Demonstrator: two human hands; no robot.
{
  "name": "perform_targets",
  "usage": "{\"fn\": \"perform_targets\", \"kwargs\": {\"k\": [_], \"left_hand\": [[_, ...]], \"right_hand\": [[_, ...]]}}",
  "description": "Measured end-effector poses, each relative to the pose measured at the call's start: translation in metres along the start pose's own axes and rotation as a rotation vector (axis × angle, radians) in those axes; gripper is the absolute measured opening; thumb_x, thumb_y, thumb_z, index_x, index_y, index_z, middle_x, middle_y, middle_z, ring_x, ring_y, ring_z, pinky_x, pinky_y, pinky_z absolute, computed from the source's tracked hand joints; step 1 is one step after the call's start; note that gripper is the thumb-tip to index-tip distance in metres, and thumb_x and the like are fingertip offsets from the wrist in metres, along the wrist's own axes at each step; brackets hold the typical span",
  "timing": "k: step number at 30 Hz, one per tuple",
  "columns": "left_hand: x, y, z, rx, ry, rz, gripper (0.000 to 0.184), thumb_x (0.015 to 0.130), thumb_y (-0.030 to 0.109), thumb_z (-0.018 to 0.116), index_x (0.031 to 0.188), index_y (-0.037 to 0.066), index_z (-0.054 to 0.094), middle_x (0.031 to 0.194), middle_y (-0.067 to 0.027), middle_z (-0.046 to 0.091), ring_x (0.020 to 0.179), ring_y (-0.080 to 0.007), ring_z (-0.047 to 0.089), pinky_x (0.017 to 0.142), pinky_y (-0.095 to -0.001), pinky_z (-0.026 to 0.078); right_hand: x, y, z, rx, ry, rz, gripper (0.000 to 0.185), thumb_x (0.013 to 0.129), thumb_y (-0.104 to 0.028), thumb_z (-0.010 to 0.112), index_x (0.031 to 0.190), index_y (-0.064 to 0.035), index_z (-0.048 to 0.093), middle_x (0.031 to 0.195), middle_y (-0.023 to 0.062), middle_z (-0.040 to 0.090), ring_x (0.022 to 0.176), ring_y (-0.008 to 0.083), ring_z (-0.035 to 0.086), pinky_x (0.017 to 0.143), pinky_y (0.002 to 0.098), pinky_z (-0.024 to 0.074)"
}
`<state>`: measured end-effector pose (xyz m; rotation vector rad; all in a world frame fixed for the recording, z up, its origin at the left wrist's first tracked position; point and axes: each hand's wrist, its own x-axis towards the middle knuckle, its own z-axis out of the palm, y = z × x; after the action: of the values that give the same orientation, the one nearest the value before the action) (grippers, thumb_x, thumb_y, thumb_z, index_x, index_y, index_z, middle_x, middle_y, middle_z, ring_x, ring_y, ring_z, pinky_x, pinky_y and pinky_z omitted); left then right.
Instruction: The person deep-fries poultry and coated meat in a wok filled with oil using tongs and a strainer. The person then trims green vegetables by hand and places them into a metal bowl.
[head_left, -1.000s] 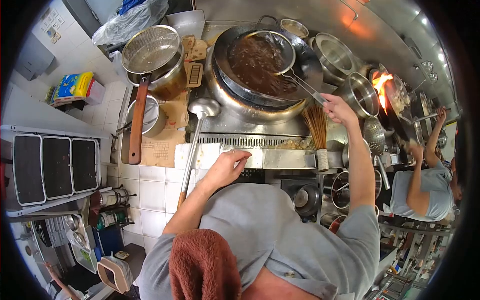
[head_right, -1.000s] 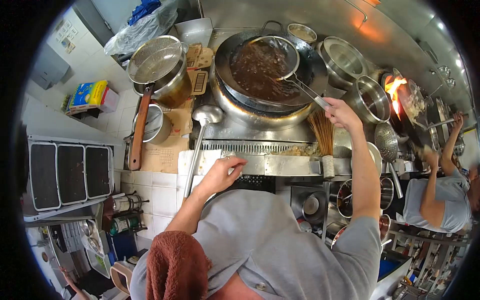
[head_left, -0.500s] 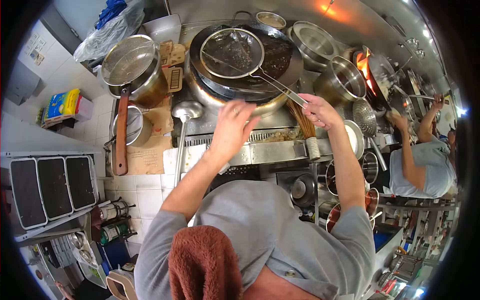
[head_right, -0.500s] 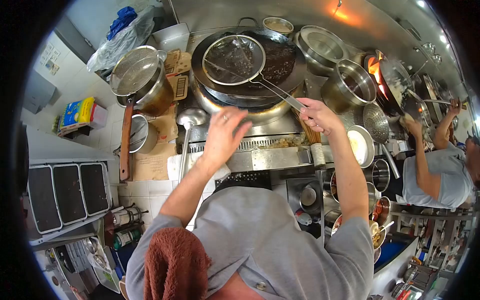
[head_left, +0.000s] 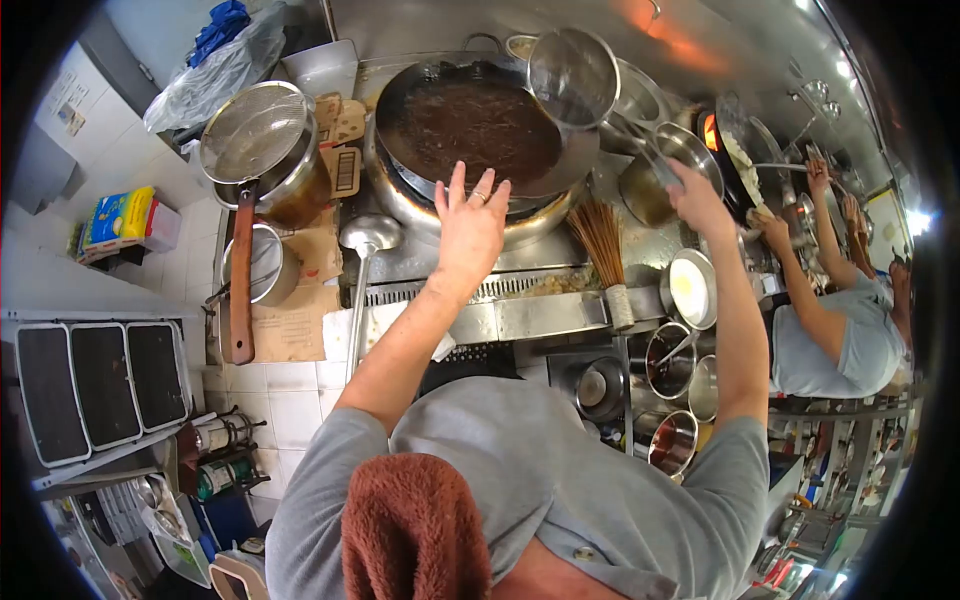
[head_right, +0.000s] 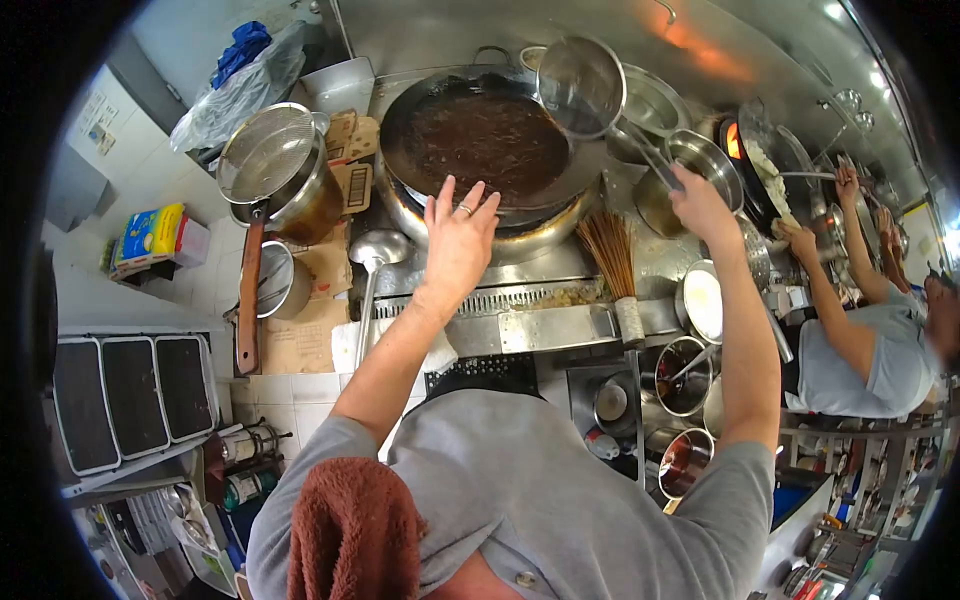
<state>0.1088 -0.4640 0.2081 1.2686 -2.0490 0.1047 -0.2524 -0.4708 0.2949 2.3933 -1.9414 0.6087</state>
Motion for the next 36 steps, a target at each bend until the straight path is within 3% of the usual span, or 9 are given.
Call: {"fn": "perform_targets", "kwargs": {"k": [4, 15, 21, 25, 28, 30, 32, 33, 36], "left_hand": [[-0.011, -0.003, -0.007, -0.008, -0.071, -0.018, 0.041, 0.086, 0.014, 0.060, 0.126, 0.008, 0.056, 0.134, -0.0117, 0.050, 0.131, -0.0400, 0.034, 0.105, -0.0594, 0.027], [-0.028, -0.008, -0.011, -0.055, -0.189, -0.059, 0.052, 0.085, 0.009, 0.056, 0.135, 0.002, 0.042, 0.141, -0.0179, 0.042, 0.133, -0.0425, 0.030, 0.106, -0.0609, 0.025], [-0.025, 0.003, -0.021, -0.109, -0.180, -0.065, 0.055, 0.081, 0.011, 0.061, 0.134, 0.005, 0.044, 0.139, -0.0186, 0.042, 0.131, -0.0428, 0.032, 0.106, -0.0575, 0.027], [-0.021, 0.010, -0.024, -0.110, -0.165, -0.054, 0.059, 0.078, 0.014, 0.066, 0.133, 0.006, 0.046, 0.139, -0.0229, 0.039, 0.129, -0.0420, 0.035, 0.106, -0.0520, 0.028], [-0.025, 0.005, -0.027, -0.164, -0.205, -0.087, 0.060, 0.080, 0.015, 0.064, 0.136, 0.003, 0.043, 0.140, -0.0273, 0.037, 0.129, -0.0453, 0.033, 0.107, -0.0530, 0.027], [-0.028, 0.002, -0.029, -0.193, -0.235, -0.114, 0.064, 0.081, 0.014, 0.064, 0.138, 0.002, 0.039, 0.143, -0.0273, 0.033, 0.133, -0.0450, 0.030, 0.109, -0.0522, 0.026], [-0.032, -0.002, -0.028, -0.194, -0.247, -0.099, 0.064, 0.082, 0.013, 0.063, 0.139, 0.001, 0.037, 0.145, -0.0264, 0.031, 0.133, -0.0448, 0.028, 0.110, -0.0510, 0.026], [-0.034, -0.003, -0.025, -0.199, -0.248, -0.094, 0.064, 0.082, 0.013, 0.063, 0.139, 0.001, 0.037, 0.145, -0.0264, 0.031, 0.133, -0.0448, 0.028, 0.110, -0.0510, 0.026], [-0.039, -0.005, -0.020, -0.213, -0.256, -0.050, 0.064, 0.082, 0.012, 0.062, 0.139, 0.000, 0.037, 0.146, -0.0258, 0.030, 0.134, -0.0450, 0.028, 0.110, -0.0501, 0.026]], "right_hand": [[0.009, -0.022, 0.012, 0.461, -0.494, 0.539, 0.053, 0.088, -0.007, 0.055, 0.139, -0.0073, 0.042, 0.067, 0.0029, 0.051, 0.047, 0.0076, 0.044, 0.039, 0.0252, 0.0339], [-0.013, -0.067, 0.035, 0.861, -0.692, 0.519, 0.052, 0.093, -0.008, 0.052, 0.143, -0.0108, 0.038, 0.068, -0.0019, 0.046, 0.045, 0.0035, 0.033, 0.035, 0.0201, 0.0237], [-0.031, -0.082, 0.059, 1.248, -0.662, 0.531, 0.054, 0.091, -0.007, 0.055, 0.142, -0.0106, 0.038, 0.068, -0.0032, 0.046, 0.046, 0.0021, 0.034, 0.035, 0.0177, 0.0225], [-0.035, -0.079, 0.101, 1.531, -0.449, 0.567, 0.051, 0.087, -0.002, 0.056, 0.136, -0.0054, 0.045, 0.068, -0.0013, 0.050, 0.044, 0.0012, 0.035, 0.034, 0.0167, 0.0228], [-0.021, -0.085, 0.086, 1.390, -0.313, 0.520, 0.049, 0.090, -0.007, 0.055, 0.138, -0.0056, 0.043, 0.070, -0.0002, 0.050, 0.048, 0.0024, 0.038, 0.036, 0.0178, 0.0251], [-0.008, -0.079, 0.064, 1.136, -0.244, 0.455, 0.049, 0.089, -0.009, 0.054, 0.137, -0.0059, 0.044, 0.072, 0.0063, 0.057, 0.050, 0.0109, 0.047, 0.040, 0.0254, 0.0368], [0.007, -0.051, 0.067, 0.410, 0.052, 0.112, 0.049, 0.088, -0.009, 0.053, 0.136, -0.0052, 0.045, 0.081, 0.0184, 0.065, 0.060, 0.0264, 0.062, 0.055, 0.0394, 0.0493], [0.006, -0.054, 0.048, 0.251, 0.062, 0.112, 0.050, 0.085, -0.009, 0.054, 0.134, -0.0034, 0.044, 0.090, 0.0265, 0.065, 0.079, 0.0377, 0.065, 0.073, 0.0471, 0.0505], [0.002, -0.058, -0.003, 0.090, -0.116, 0.246, 0.045, 0.084, -0.008, 0.054, 0.129, -0.0005, 0.048, 0.085, 0.0266, 0.065, 0.081, 0.0399, 0.065, 0.074, 0.0486, 0.0500]]}}
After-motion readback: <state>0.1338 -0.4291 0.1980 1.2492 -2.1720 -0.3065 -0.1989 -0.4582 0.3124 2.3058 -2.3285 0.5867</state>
